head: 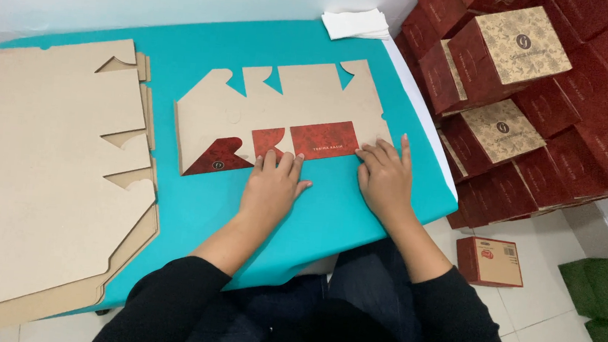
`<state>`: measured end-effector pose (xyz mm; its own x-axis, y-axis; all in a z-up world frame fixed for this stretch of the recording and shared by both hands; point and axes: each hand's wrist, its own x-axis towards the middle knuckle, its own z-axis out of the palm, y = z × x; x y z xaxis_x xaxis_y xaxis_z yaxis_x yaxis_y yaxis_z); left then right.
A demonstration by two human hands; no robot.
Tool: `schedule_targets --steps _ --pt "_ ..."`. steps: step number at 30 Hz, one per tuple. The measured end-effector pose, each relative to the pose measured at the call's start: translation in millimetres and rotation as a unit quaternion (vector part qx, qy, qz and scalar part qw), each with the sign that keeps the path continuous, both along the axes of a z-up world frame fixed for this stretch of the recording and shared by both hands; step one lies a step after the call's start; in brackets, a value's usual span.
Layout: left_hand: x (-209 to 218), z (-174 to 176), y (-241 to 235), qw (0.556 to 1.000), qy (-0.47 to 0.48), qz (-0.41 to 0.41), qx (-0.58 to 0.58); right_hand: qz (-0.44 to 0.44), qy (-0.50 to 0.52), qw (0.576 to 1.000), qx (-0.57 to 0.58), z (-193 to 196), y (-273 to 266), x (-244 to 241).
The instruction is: The person assembles a cardboard box by folding a flat, pre-cut piece along its creases. They fold the side flaps upward and tuck the tabs into slots to form the box structure. Finally, they place a white paper insert inside the assembled box.
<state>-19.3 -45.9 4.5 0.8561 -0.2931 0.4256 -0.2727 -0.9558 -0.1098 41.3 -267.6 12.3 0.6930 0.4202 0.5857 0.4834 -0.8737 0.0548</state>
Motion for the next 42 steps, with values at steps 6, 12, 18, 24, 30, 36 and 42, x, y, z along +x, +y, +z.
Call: schedule_targets --steps 6,12,18,24,30,36,42 --pt "5.9 -10.8 -2.4 1.0 -0.013 -0.004 0.001 -0.008 -0.009 1.0 0.026 -9.3 -5.1 7.3" --pt "36.5 0.8 -56.2 0.998 0.012 -0.035 -0.045 -0.078 0.065 0.984 0.149 -7.9 -17.1 8.5" --pt "34.4 -7.6 -82.2 0.989 0.057 -0.079 -0.109 -0.203 0.168 0.935 0.237 -5.3 -25.8 8.0" --pt "36.8 -21.4 -79.7 0.983 0.029 -0.087 -0.158 -0.127 0.209 0.912 0.329 8.2 -36.3 3.6" --pt "40.6 -25.5 -78.1 0.978 0.031 -0.088 -0.184 0.004 0.313 0.895 0.318 26.7 -68.9 5.9" --pt "39.6 -20.6 -74.4 0.975 0.069 -0.098 -0.188 0.104 0.305 0.924 0.205 38.2 -76.1 29.2" --pt "37.0 -11.6 -75.1 0.981 0.086 -0.092 -0.145 0.078 0.283 0.934 0.206 17.2 -77.6 50.9"
